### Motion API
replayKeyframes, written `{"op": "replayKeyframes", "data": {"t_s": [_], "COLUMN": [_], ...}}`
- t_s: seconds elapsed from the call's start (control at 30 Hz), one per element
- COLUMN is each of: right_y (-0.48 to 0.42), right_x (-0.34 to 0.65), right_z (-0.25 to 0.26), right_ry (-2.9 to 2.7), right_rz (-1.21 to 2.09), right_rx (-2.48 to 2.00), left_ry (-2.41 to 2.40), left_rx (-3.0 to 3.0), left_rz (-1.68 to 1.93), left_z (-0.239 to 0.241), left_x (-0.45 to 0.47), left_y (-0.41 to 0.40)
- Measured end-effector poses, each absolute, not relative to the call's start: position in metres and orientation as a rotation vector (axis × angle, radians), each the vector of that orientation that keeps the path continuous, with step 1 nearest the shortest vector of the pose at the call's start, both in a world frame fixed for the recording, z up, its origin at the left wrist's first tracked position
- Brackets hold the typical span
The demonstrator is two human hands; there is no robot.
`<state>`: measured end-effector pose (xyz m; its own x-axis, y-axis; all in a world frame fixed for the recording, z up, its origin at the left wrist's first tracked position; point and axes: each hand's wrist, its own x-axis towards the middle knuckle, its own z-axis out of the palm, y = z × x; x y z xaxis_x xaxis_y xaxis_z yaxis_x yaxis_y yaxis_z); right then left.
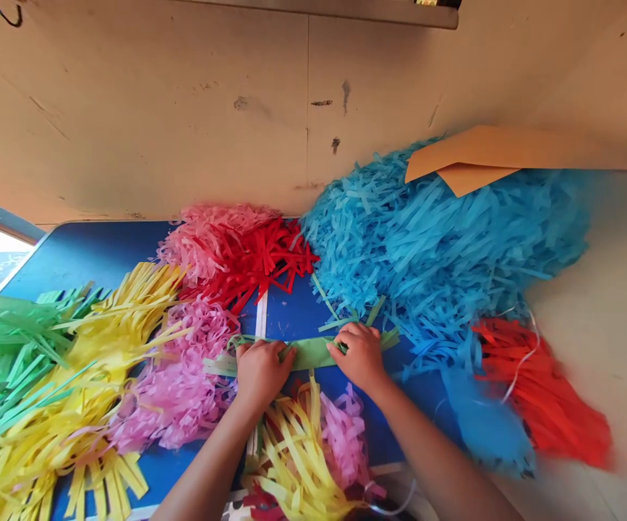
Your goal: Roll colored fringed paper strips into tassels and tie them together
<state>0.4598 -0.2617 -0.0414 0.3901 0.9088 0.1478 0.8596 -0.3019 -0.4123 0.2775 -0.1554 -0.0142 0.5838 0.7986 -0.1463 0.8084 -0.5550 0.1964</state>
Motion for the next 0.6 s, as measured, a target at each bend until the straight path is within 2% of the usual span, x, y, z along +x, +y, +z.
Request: {"op": "replayKeyframes", "data": {"t_s": [0.43,0.53,0.6], "right_y": [-0.262,-0.265,-0.267], "right_x": [0.459,0.457,0.455], "right_z": [-0.04,-0.032,-0.025], "right_ry": [-1.434,-1.419,-1.509], "right_rz": [0.082,-0.047,-0.102], "right_rx": [-2.262,-2.301,-2.319], "left_ry": [1.335,1.082,0.748], "left_rx": [2.607,2.756,2.852], "left_rz": [0.042,0.193,0.132], "left_z": [-0.019,-0.018,-0.016], "left_x": [0.279,0.276,0.274], "left_y": [-0.158,-0.159,-0.159]}}
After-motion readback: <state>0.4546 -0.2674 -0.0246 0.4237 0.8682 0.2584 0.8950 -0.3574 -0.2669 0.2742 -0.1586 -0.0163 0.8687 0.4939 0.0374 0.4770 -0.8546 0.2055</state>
